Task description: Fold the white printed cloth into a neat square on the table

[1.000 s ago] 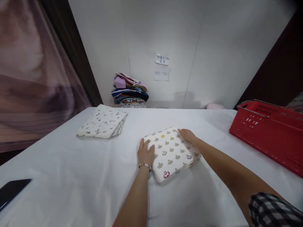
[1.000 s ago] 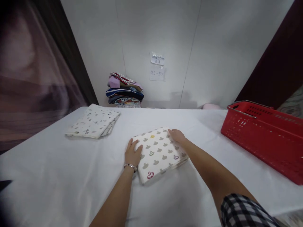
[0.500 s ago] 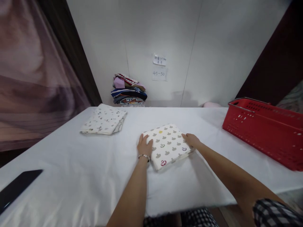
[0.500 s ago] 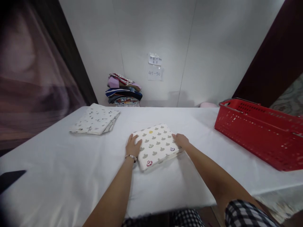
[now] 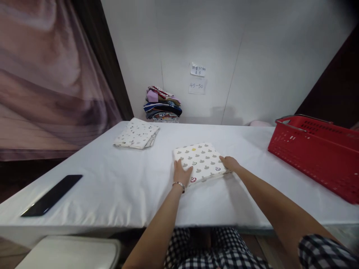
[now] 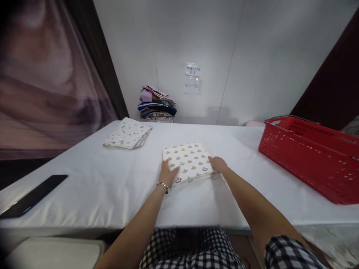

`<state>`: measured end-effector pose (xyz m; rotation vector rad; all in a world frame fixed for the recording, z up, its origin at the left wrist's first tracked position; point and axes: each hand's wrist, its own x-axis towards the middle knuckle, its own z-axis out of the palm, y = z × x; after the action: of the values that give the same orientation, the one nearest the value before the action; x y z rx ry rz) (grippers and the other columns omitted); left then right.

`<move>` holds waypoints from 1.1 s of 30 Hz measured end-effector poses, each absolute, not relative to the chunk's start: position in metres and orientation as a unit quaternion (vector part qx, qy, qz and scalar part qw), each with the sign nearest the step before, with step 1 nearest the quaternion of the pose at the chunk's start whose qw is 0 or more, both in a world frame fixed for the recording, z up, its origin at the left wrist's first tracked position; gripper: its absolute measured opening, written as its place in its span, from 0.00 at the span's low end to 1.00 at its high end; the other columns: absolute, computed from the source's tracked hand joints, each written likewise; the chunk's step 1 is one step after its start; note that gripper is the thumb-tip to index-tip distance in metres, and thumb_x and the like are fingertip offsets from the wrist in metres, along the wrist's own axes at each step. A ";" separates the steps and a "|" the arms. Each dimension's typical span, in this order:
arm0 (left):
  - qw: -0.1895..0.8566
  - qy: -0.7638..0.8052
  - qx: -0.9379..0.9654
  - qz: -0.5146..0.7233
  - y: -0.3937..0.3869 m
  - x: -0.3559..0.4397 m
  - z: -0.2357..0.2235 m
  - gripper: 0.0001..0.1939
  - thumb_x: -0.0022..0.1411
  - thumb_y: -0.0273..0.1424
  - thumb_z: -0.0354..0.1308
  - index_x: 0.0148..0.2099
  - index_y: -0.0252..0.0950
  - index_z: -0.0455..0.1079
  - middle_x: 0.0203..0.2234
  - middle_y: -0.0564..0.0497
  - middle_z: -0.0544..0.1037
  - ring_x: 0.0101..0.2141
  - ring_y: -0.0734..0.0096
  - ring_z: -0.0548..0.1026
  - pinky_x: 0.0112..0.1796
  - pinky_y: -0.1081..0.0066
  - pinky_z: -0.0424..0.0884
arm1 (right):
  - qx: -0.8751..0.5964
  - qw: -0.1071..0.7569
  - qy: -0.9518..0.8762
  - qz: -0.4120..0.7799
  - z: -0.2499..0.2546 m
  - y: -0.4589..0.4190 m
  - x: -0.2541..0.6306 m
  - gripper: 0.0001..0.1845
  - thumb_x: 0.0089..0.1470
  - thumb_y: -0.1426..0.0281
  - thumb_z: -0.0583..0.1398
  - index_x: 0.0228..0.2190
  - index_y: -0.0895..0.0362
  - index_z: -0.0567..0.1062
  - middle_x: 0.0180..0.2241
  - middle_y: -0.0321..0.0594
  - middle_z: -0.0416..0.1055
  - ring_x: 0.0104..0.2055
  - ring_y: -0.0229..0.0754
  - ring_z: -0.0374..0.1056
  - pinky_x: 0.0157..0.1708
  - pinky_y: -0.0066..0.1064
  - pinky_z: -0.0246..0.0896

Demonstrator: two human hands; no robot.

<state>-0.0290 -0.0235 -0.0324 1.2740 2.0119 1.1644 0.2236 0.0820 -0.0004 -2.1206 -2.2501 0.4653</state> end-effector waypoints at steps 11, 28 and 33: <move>0.220 0.747 0.521 0.349 -0.037 -0.050 -0.018 0.31 0.51 0.24 0.56 0.58 0.37 0.59 0.62 0.48 0.53 0.60 0.62 0.54 0.58 0.69 0.54 | -0.678 -0.005 -0.715 0.171 -0.003 0.031 0.228 0.32 0.59 0.52 0.40 0.35 0.61 0.74 0.40 0.54 0.73 0.44 0.51 0.68 0.41 0.35 0.59; 0.144 0.697 0.638 0.294 -0.065 -0.059 -0.038 0.22 0.63 0.42 0.45 0.57 0.41 0.63 0.61 0.51 0.56 0.61 0.64 0.52 0.59 0.58 0.50 | -0.464 0.236 -0.831 0.195 -0.032 -0.003 0.219 0.24 0.59 0.58 0.48 0.53 0.52 0.65 0.60 0.39 0.54 0.63 0.45 0.44 0.60 0.44 0.39; 0.113 0.682 0.634 0.347 -0.079 -0.060 -0.042 0.21 0.62 0.39 0.48 0.53 0.35 0.66 0.58 0.46 0.62 0.58 0.65 0.58 0.58 0.63 0.55 | -0.563 0.417 -0.662 0.265 -0.041 -0.003 0.247 0.23 0.56 0.59 0.49 0.46 0.57 0.72 0.51 0.45 0.67 0.54 0.45 0.61 0.52 0.37 0.57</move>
<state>-0.0596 -0.0792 -0.0419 1.8597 2.0002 1.0194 0.2469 -0.0029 -0.0411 -1.4140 -1.6618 0.6660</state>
